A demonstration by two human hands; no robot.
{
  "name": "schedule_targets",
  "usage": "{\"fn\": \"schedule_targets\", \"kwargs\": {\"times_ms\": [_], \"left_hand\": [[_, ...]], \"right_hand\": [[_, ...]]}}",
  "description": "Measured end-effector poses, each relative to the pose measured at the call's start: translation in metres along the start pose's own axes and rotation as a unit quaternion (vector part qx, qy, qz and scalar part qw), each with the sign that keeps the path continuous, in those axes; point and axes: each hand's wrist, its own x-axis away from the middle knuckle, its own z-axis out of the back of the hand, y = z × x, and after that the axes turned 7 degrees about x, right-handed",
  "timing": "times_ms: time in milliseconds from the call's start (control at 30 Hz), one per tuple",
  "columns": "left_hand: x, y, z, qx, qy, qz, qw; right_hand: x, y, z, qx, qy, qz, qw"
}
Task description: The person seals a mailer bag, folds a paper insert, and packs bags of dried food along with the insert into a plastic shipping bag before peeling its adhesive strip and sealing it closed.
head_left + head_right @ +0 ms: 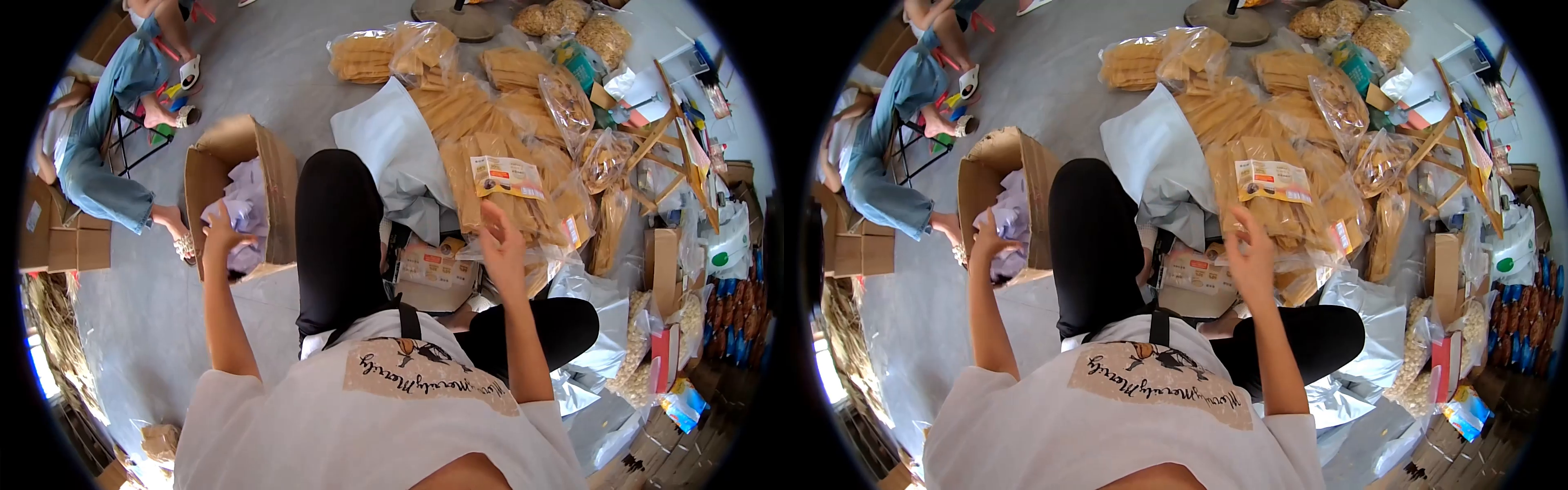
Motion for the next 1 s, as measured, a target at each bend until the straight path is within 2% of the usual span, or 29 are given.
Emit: {"fn": "schedule_targets", "kwargs": {"times_ms": [33, 67, 100, 167, 233, 267, 300, 367, 400, 467, 500, 533, 567, 600, 633, 667, 700, 767, 833, 867, 933, 1000], "left_hand": [[0.01, 0.013, 0.007, -0.059, -0.062, 0.035, 0.996], [0.011, 0.028, 0.03, -0.004, -0.004, 0.035, 0.999], [0.0, 0.025, 0.036, 0.018, 0.053, -0.006, 0.998], [-0.002, 0.097, 0.114, 0.105, 0.121, -0.027, 0.987], [-0.014, 0.156, 0.149, 0.196, 0.165, -0.116, 0.96], [-0.019, 0.191, 0.157, 0.257, 0.147, -0.125, 0.947], [-0.023, 0.225, 0.159, 0.328, 0.107, -0.189, 0.919], [-0.045, 0.295, 0.141, 0.294, 0.058, -0.262, 0.917], [-0.052, 0.333, 0.14, 0.278, -0.008, -0.29, 0.916], [-0.078, 0.396, 0.095, 0.292, -0.061, -0.316, 0.9], [-0.101, 0.422, 0.041, 0.25, -0.054, -0.343, 0.904], [-0.122, 0.444, -0.02, 0.293, -0.113, -0.36, 0.878], [-0.139, 0.46, -0.062, 0.334, -0.171, -0.376, 0.847], [-0.144, 0.466, -0.077, 0.331, -0.17, -0.377, 0.848], [-0.142, 0.468, -0.09, 0.485, -0.252, -0.202, 0.813], [-0.144, 0.473, -0.105, 0.607, -0.319, -0.012, 0.728], [-0.156, 0.475, -0.123, 0.602, -0.323, -0.011, 0.73], [-0.195, 0.474, -0.159, 0.686, -0.335, 0.167, 0.624], [-0.22, 0.479, -0.186, 0.792, -0.286, 0.209, 0.498], [-0.239, 0.48, -0.199, 0.785, -0.317, 0.215, 0.487], [-0.263, 0.492, -0.214, 0.772, -0.353, 0.227, 0.476], [-0.276, 0.509, -0.211, 0.774, -0.304, 0.442, 0.337]], "right_hand": [[-0.001, 0.014, 0.009, 0.022, 0.017, -0.029, 0.999], [-0.003, 0.023, 0.017, 0.023, 0.023, -0.032, 0.999], [-0.001, 0.03, 0.026, 0.041, 0.04, -0.05, 0.997], [-0.004, 0.047, 0.041, 0.065, 0.056, -0.078, 0.993], [-0.015, 0.056, 0.048, 0.079, 0.057, -0.094, 0.991], [-0.021, 0.06, 0.05, 0.089, 0.056, -0.107, 0.989], [-0.026, 0.065, 0.052, 0.089, 0.057, -0.106, 0.989], [-0.041, 0.079, 0.055, 0.233, 0.063, -0.06, 0.969], [-0.045, 0.087, 0.056, 0.23, 0.066, -0.057, 0.969], [-0.042, 0.104, 0.061, 0.275, 0.118, -0.04, 0.953], [-0.038, 0.107, 0.068, 0.318, 0.119, -0.036, 0.94], [-0.033, 0.111, 0.074, 0.361, 0.12, -0.032, 0.924], [-0.025, 0.12, 0.077, 0.416, 0.107, -0.102, 0.897], [-0.017, 0.13, 0.079, 0.468, 0.092, -0.173, 0.862], [-0.013, 0.138, 0.078, 0.463, 0.091, -0.176, 0.864], [-0.009, 0.143, 0.079, 0.428, 0.088, -0.205, 0.876], [-0.007, 0.147, 0.079, 0.392, 0.084, -0.234, 0.886], [-0.008, 0.145, 0.072, 0.418, 0.085, -0.241, 0.872], [-0.019, 0.12, 0.062, 0.467, 0.054, -0.277, 0.838], [-0.025, 0.11, 0.057, 0.465, 0.047, -0.287, 0.836], [-0.034, 0.099, 0.051, 0.489, 0.039, -0.21, 0.845], [-0.039, 0.1, 0.047, 0.462, 0.033, -0.208, 0.862]]}}
